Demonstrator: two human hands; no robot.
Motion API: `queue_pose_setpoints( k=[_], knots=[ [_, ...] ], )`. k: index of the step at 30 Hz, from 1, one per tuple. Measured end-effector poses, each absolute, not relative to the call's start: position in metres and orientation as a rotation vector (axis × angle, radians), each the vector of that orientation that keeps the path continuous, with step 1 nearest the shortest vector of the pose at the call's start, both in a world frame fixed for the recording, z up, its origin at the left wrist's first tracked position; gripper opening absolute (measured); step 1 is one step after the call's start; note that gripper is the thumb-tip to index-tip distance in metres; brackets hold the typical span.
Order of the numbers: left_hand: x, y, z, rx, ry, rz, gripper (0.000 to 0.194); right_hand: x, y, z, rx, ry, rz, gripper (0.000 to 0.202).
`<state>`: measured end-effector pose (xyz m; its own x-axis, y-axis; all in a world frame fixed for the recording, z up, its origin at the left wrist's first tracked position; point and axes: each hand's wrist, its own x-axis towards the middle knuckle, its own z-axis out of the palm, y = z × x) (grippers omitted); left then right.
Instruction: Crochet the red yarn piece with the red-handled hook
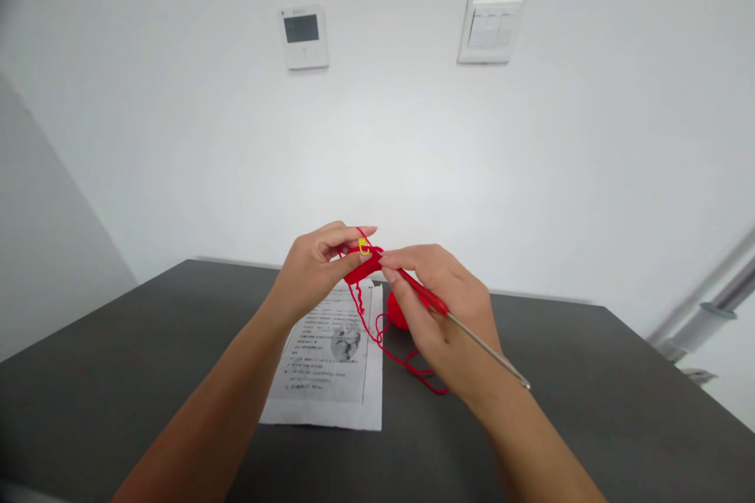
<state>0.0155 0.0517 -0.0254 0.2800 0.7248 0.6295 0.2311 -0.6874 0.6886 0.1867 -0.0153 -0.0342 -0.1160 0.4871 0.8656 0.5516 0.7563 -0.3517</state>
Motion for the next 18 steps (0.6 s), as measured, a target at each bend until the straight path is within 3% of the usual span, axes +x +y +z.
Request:
queue_pose_setpoints(
  k=[9, 14, 18],
  knots=[
    [0.009, 0.054, -0.022, 2.146, 0.799, 1.2, 0.021, 0.2, -0.017, -0.027, -0.934, -1.715, 0.276, 0.012],
    [0.003, 0.054, -0.019, 1.876, 0.68, 1.02, 0.031, 0.203, -0.005, -0.03, -0.708, -1.576, 0.587, 0.008],
    [0.001, 0.054, -0.02, 1.617, 0.494, 0.858, 0.036, 0.197, 0.0, -0.032, -0.491, -1.531, 0.641, 0.004]
  ],
)
